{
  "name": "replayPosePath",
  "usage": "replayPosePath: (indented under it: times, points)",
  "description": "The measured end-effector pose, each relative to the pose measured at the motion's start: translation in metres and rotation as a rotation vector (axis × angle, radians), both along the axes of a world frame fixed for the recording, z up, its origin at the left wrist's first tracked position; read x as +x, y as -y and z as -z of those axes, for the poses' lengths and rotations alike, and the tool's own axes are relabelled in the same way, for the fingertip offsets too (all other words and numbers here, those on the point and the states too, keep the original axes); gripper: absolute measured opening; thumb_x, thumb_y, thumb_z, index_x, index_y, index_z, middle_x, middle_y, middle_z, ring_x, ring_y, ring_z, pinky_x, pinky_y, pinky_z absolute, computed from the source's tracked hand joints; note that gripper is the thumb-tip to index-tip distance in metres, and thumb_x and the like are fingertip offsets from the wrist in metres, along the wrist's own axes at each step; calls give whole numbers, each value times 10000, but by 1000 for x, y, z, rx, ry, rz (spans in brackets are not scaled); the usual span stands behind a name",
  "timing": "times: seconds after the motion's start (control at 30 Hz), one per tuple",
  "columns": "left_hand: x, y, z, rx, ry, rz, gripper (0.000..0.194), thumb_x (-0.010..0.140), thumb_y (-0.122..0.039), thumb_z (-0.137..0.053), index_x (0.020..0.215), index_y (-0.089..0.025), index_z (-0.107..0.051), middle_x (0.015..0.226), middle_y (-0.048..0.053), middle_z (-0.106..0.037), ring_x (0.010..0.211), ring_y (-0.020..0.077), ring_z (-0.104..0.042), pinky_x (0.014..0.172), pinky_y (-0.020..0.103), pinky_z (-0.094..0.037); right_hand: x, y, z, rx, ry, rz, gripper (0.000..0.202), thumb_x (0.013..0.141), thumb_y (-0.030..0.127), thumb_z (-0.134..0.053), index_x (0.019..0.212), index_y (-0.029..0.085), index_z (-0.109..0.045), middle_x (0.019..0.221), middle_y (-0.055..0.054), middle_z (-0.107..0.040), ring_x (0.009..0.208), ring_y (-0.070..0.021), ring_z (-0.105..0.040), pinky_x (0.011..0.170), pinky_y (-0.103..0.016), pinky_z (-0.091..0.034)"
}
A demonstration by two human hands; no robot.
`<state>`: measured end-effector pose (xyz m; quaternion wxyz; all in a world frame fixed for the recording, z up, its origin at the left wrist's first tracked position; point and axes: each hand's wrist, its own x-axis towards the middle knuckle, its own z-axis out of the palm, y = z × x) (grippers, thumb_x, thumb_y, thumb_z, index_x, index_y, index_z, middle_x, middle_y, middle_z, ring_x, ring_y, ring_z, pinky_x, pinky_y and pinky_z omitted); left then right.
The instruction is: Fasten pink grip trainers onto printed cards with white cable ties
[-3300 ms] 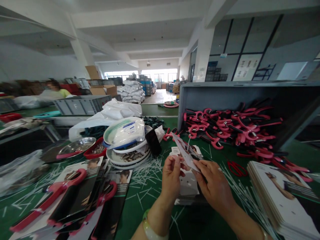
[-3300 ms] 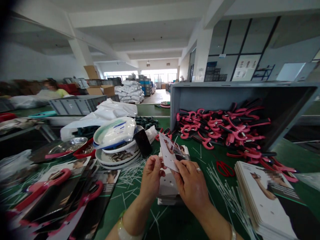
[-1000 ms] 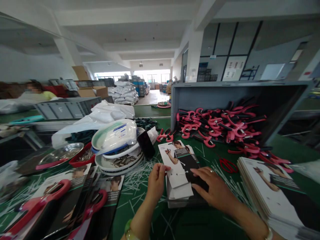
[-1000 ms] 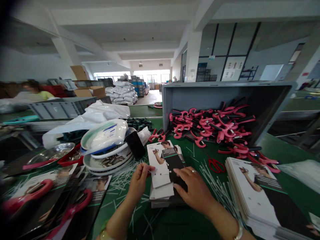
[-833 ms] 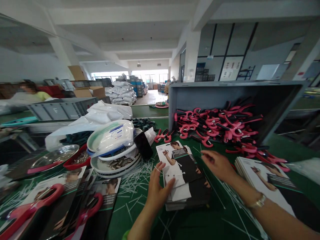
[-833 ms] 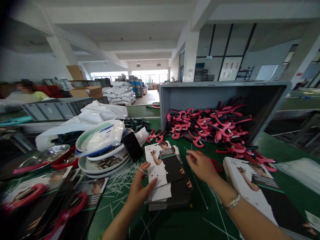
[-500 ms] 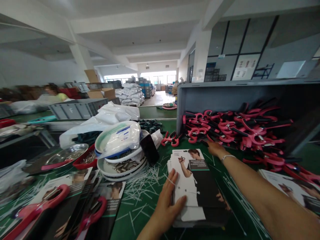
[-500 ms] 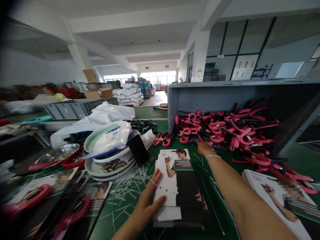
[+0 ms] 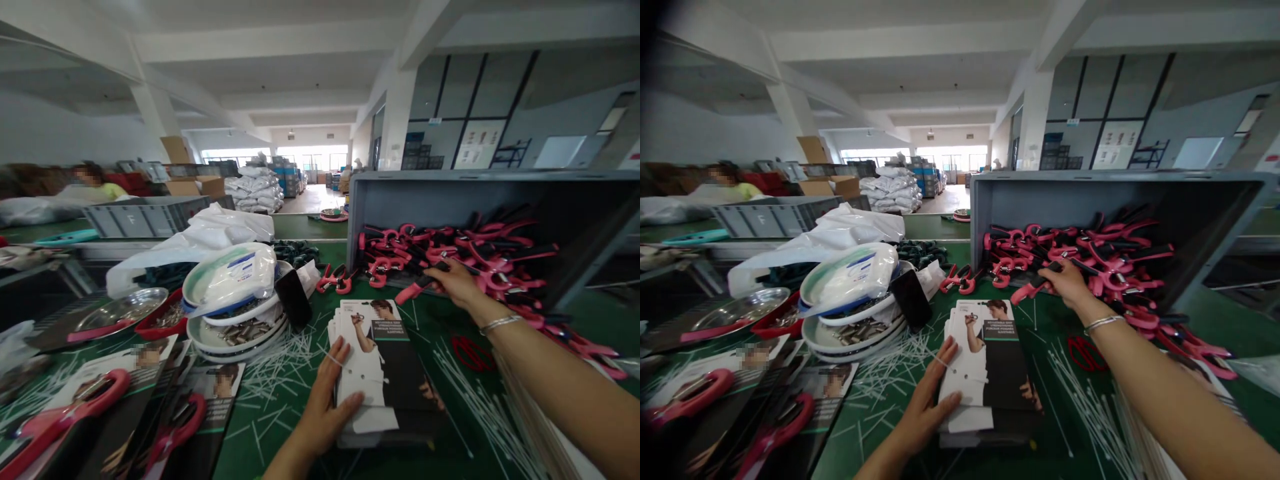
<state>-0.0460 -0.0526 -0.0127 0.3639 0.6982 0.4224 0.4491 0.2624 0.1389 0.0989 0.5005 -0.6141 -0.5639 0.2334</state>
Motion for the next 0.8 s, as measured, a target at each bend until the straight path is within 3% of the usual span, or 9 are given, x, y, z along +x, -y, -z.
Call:
replayPosePath:
  times: [0.13, 0.2, 0.27, 0.4, 0.57, 0.7, 0.8]
  points:
    - [1, -2, 4, 55, 32, 10, 639, 820, -466, -549, 1397, -303, -327, 1525, 44, -198, 1393, 281, -164, 1138, 486, -138, -13, 58, -26, 20, -228, -99, 316, 633, 360, -686, 857, 226, -507, 564, 58, -570, 421, -106, -546, 372, -202, -438]
    - [0, -2, 5, 83, 29, 14, 643, 821, -463, -550, 1399, -298, -322, 1523, 50, -202, 1391, 279, -172, 1136, 488, -143, -26, 86, -32, -10, -395, -161, 377, 565, 363, -753, 799, 223, -493, 606, 37, -612, 467, -118, -595, 396, -197, -471]
    - [0, -3, 7, 103, 21, 17, 643, 824, -460, -548, 1401, -291, -320, 1521, 58, -207, 1390, 275, -176, 1135, 486, -148, -40, 111, -34, -42, -429, -178, 429, 530, 383, -791, 783, 220, -487, 602, 19, -637, 495, -140, -626, 419, -207, -493]
    - [-2, -2, 8, 133, 2, 15, 629, 828, -451, -546, 1395, -282, -333, 1515, 66, -223, 1383, 267, -198, 1133, 473, -161, -60, 141, -34, -72, -24, -171, 416, 618, 519, -715, 793, 228, -475, 469, 35, -589, 415, -166, -596, 399, -245, -465]
    - [-3, -4, 10, 164, -20, -1, 623, 818, -444, -565, 1383, -287, -356, 1502, 71, -258, 1368, 270, -237, 1119, 468, -198, -61, 141, -52, 35, 700, -166, 397, 704, 601, -594, 697, 220, -482, 521, 19, -574, 478, -172, -590, 431, -243, -358]
    - [-4, -5, 11, 177, -16, -16, 619, 808, -439, -581, 1372, -283, -378, 1493, 81, -279, 1358, 273, -259, 1109, 470, -217, -63, 142, -77, 50, 1274, -416, 326, 733, 538, -611, 770, 214, -583, 690, -40, -662, 668, -225, -631, 536, -262, -354]
    - [-3, -5, 12, 189, -5, -21, 612, 804, -437, -587, 1363, -280, -393, 1491, 83, -283, 1357, 270, -261, 1106, 465, -223, -67, 145, -90, 9, 1469, -555, 295, 774, 461, -589, 964, 236, -611, 738, -58, -684, 703, -252, -644, 552, -274, -370]
